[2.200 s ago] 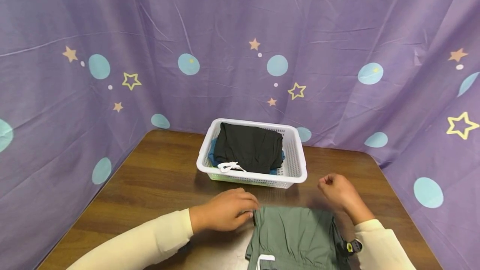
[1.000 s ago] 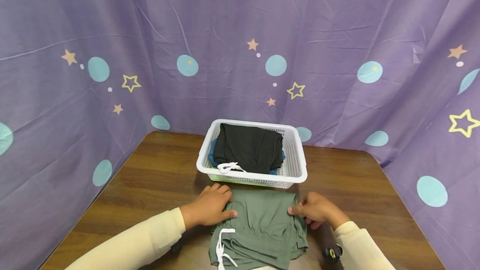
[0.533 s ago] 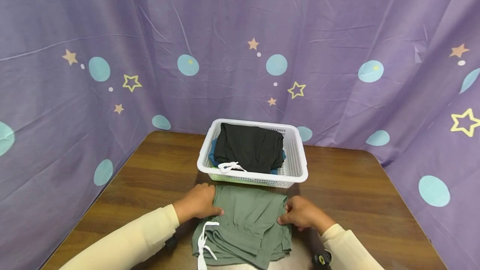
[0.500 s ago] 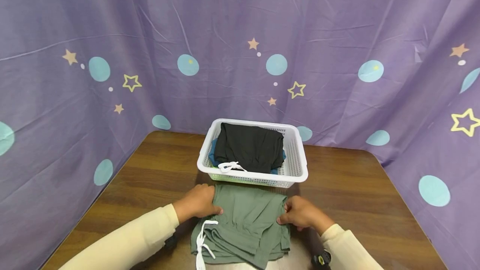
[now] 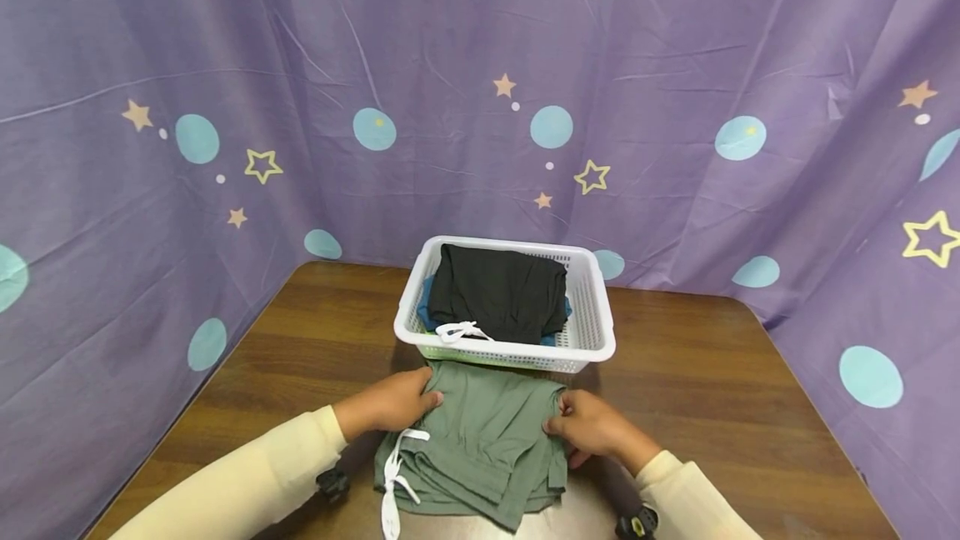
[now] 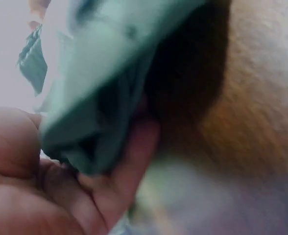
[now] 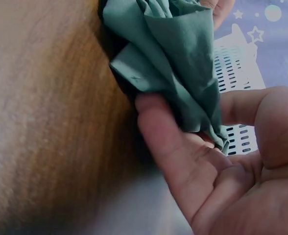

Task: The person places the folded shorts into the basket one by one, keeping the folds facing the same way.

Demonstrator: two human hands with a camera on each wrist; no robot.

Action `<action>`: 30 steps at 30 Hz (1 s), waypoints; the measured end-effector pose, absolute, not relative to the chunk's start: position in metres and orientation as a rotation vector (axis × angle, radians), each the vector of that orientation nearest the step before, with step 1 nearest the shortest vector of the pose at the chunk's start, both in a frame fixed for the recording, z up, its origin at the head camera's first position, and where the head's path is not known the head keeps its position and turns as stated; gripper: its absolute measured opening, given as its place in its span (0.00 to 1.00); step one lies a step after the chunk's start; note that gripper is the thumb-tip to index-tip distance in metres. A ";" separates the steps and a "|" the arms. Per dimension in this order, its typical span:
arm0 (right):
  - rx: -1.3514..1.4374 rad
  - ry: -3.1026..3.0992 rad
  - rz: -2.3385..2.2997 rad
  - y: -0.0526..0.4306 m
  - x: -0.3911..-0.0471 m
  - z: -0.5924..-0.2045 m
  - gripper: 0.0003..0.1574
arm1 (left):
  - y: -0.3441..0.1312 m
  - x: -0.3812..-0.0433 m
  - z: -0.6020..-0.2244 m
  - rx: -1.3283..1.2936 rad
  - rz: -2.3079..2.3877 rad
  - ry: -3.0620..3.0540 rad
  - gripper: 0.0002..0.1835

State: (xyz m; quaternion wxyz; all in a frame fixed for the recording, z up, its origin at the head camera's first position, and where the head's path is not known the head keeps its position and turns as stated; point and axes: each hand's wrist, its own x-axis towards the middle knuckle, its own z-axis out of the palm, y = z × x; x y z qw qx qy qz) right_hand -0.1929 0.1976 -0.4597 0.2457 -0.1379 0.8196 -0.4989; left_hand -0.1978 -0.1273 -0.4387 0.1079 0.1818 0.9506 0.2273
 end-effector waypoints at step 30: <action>-0.448 2.083 -1.522 0.209 -0.170 -0.446 0.41 | -0.168 -0.177 -0.434 0.415 1.427 2.127 0.43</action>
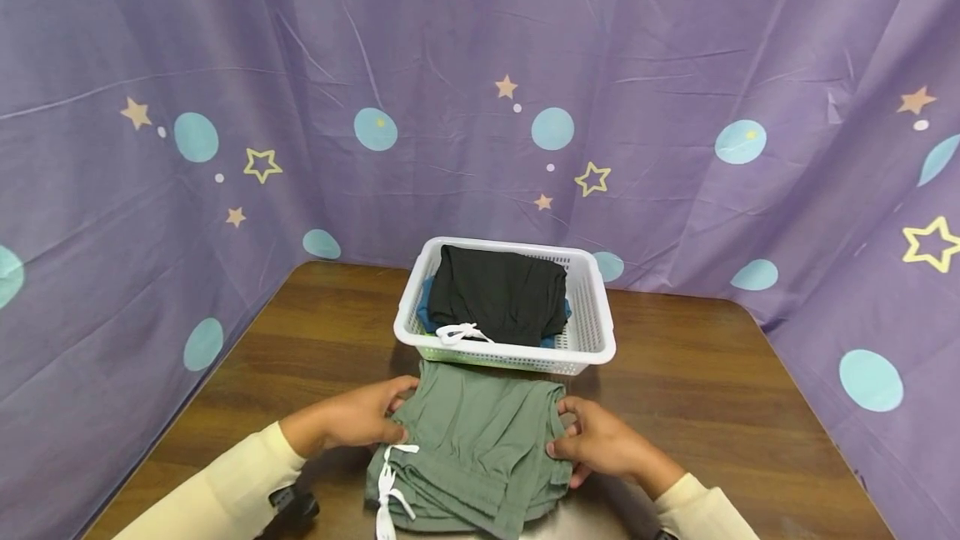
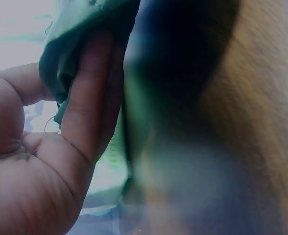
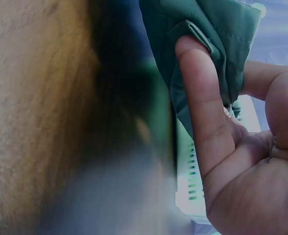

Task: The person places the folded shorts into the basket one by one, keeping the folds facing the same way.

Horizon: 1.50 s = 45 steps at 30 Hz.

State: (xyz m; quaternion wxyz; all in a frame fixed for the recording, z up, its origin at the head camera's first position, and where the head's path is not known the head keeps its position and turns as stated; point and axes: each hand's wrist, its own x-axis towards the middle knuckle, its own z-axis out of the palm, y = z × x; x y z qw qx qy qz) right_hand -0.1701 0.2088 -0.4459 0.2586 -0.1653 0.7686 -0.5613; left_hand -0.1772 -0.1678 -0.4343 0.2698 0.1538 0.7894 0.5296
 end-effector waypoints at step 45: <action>-0.362 2.041 -1.873 0.211 -0.194 -0.380 0.44 | -0.169 -0.198 -0.362 0.388 1.847 2.115 0.31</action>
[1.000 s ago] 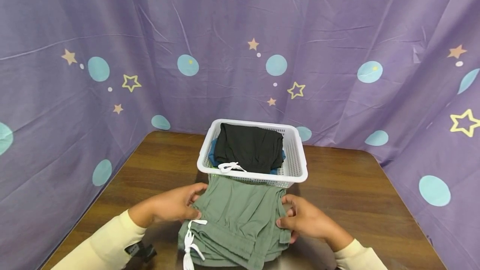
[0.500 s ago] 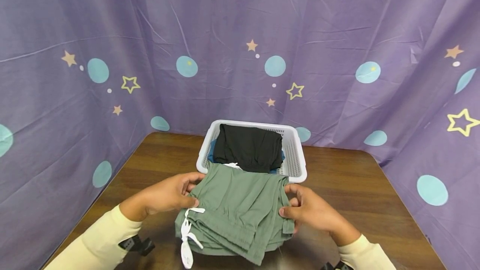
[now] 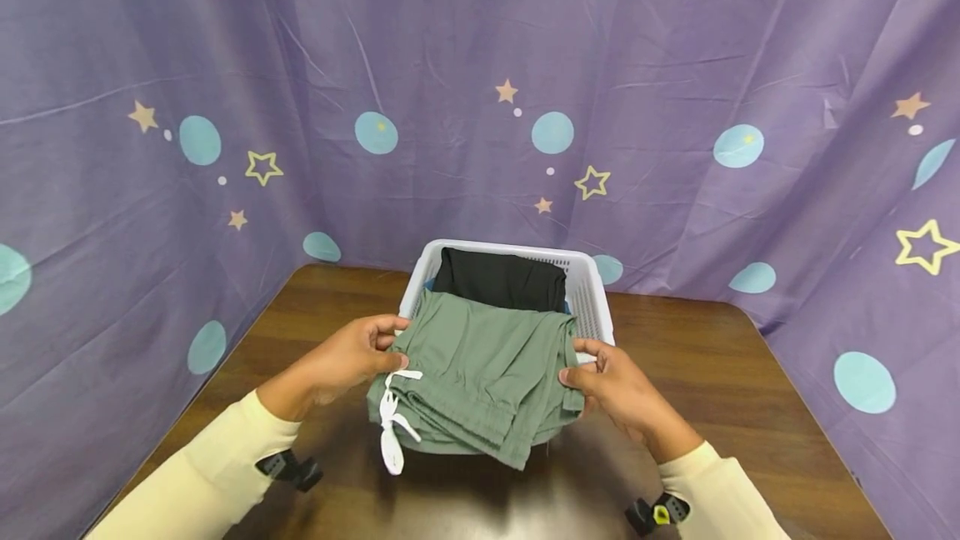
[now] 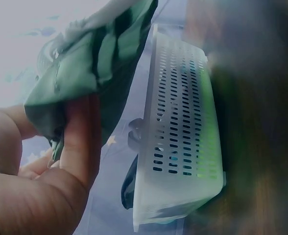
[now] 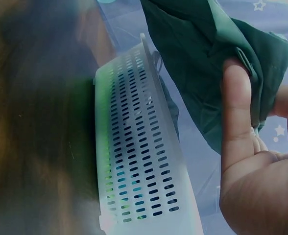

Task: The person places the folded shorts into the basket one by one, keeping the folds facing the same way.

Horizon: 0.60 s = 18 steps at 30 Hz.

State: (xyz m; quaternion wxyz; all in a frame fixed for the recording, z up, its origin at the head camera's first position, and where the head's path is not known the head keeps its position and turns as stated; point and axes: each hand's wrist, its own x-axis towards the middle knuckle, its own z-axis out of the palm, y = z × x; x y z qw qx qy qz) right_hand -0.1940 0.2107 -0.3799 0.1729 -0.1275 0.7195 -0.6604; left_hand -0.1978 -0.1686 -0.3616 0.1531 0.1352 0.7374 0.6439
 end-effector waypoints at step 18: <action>-0.285 1.866 -2.105 0.206 -0.259 -0.376 0.41 | -0.152 -0.259 -0.356 0.187 1.814 2.493 0.23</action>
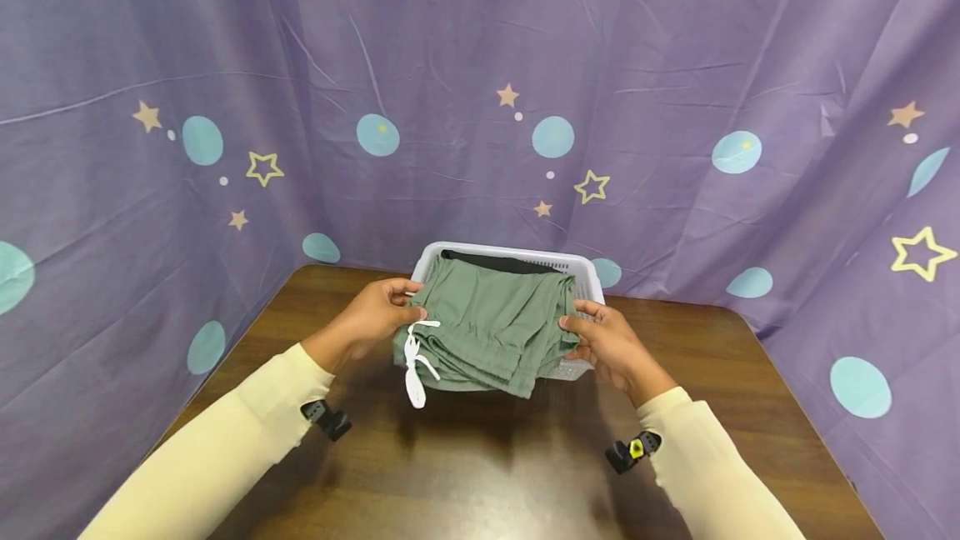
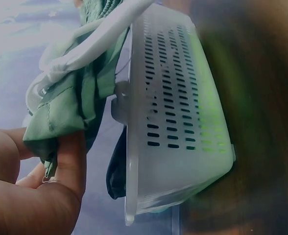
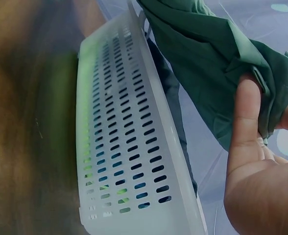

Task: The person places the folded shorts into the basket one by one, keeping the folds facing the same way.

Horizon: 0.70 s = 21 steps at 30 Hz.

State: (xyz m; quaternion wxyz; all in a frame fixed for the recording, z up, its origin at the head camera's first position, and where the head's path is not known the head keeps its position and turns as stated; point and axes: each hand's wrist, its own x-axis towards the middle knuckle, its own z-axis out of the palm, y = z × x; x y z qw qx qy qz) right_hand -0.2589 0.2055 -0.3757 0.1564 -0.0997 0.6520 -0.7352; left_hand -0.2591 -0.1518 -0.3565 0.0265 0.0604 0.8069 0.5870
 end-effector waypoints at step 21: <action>-0.067 1.807 -2.308 0.192 -0.308 -0.374 0.21 | -0.133 -0.317 -0.357 0.066 1.831 2.556 0.22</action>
